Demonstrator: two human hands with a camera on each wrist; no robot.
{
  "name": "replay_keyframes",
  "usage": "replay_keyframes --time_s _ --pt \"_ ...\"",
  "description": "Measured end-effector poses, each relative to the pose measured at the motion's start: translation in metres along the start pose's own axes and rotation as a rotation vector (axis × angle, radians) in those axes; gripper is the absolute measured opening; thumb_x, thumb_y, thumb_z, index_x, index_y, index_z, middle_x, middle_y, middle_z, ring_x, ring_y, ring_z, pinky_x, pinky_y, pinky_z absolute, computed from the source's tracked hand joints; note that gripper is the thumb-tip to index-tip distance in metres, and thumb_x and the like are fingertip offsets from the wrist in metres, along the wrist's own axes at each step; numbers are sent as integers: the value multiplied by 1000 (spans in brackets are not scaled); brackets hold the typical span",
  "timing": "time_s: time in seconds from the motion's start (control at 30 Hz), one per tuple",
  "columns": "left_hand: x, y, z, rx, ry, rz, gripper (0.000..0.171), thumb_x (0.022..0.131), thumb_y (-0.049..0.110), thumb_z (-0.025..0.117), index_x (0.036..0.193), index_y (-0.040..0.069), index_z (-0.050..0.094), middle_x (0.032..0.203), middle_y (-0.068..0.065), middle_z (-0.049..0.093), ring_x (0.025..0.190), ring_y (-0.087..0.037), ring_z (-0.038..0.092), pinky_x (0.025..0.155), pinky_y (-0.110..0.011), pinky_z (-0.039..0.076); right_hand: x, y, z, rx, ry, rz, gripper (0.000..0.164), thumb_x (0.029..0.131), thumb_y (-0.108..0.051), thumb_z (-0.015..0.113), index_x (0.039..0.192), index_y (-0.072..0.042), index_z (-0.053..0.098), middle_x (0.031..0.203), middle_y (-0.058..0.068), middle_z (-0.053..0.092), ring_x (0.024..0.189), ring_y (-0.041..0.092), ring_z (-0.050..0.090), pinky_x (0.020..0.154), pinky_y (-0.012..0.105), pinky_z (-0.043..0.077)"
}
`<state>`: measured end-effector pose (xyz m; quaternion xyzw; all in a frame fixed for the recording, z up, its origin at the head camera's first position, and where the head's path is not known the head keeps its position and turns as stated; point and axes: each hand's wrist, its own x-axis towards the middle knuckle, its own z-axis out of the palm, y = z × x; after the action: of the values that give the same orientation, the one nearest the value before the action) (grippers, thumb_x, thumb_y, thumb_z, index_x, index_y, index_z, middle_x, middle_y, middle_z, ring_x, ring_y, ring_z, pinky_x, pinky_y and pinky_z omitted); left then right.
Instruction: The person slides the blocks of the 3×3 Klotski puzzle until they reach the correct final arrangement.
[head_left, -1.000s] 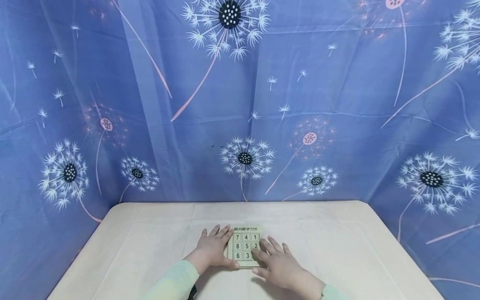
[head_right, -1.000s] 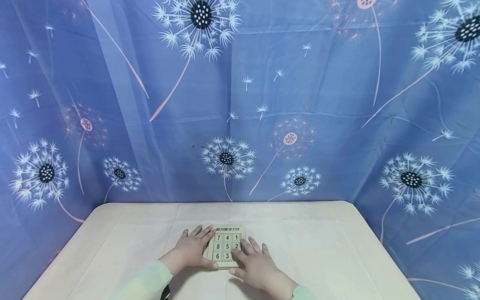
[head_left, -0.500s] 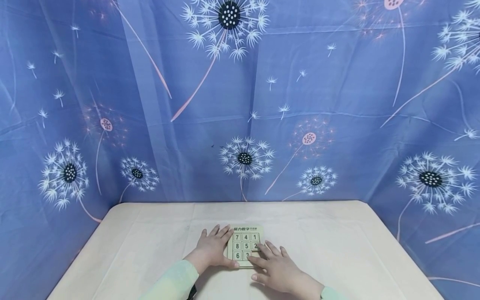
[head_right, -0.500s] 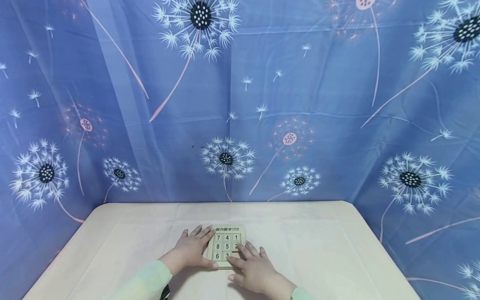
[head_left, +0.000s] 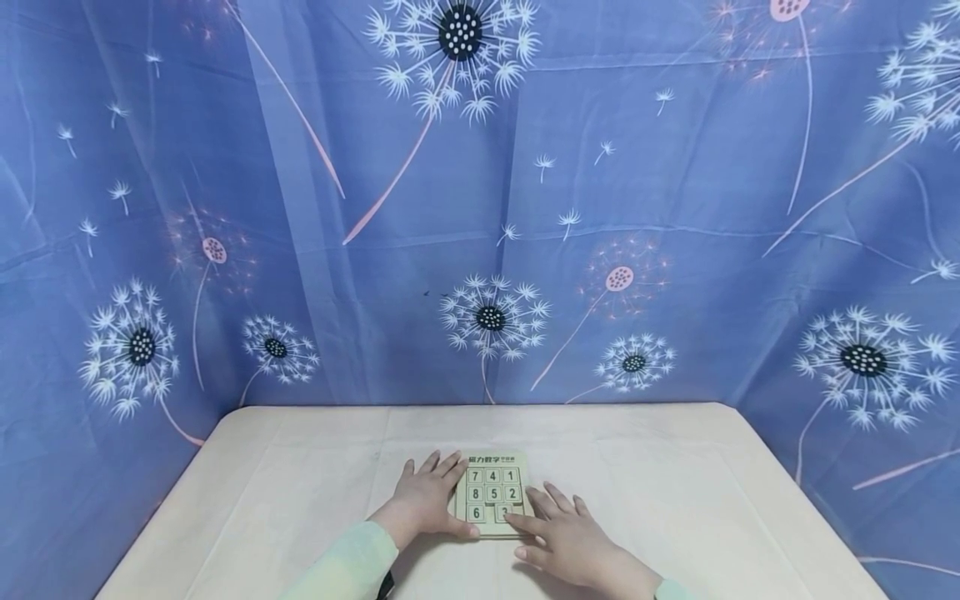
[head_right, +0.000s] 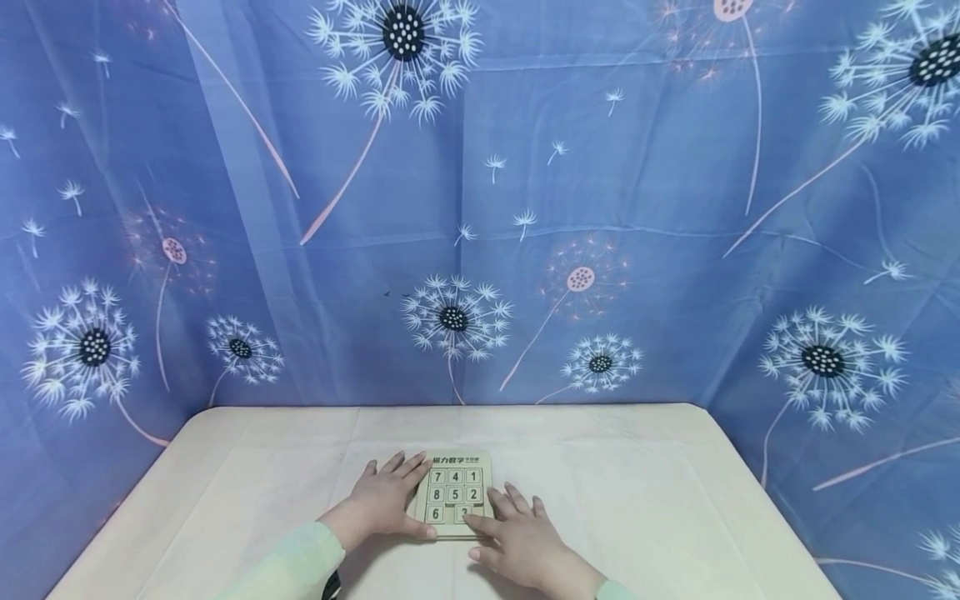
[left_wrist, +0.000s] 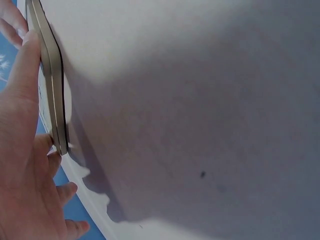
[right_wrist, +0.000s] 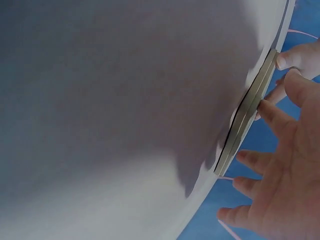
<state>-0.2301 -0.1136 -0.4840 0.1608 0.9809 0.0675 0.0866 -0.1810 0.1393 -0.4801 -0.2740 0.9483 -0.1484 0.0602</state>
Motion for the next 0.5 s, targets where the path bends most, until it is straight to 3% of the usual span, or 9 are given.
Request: replay_keyframes --time_s 0.5 --pt "1 -1 2 4 -8 -14 113 67 77 79 156 18 44 165 -3 41 154 -36 37 125 -65 29 -4 7 0 0 32 -3 50 95 -56 61 137 -28 66 155 19 51 146 54 38 106 86 31"
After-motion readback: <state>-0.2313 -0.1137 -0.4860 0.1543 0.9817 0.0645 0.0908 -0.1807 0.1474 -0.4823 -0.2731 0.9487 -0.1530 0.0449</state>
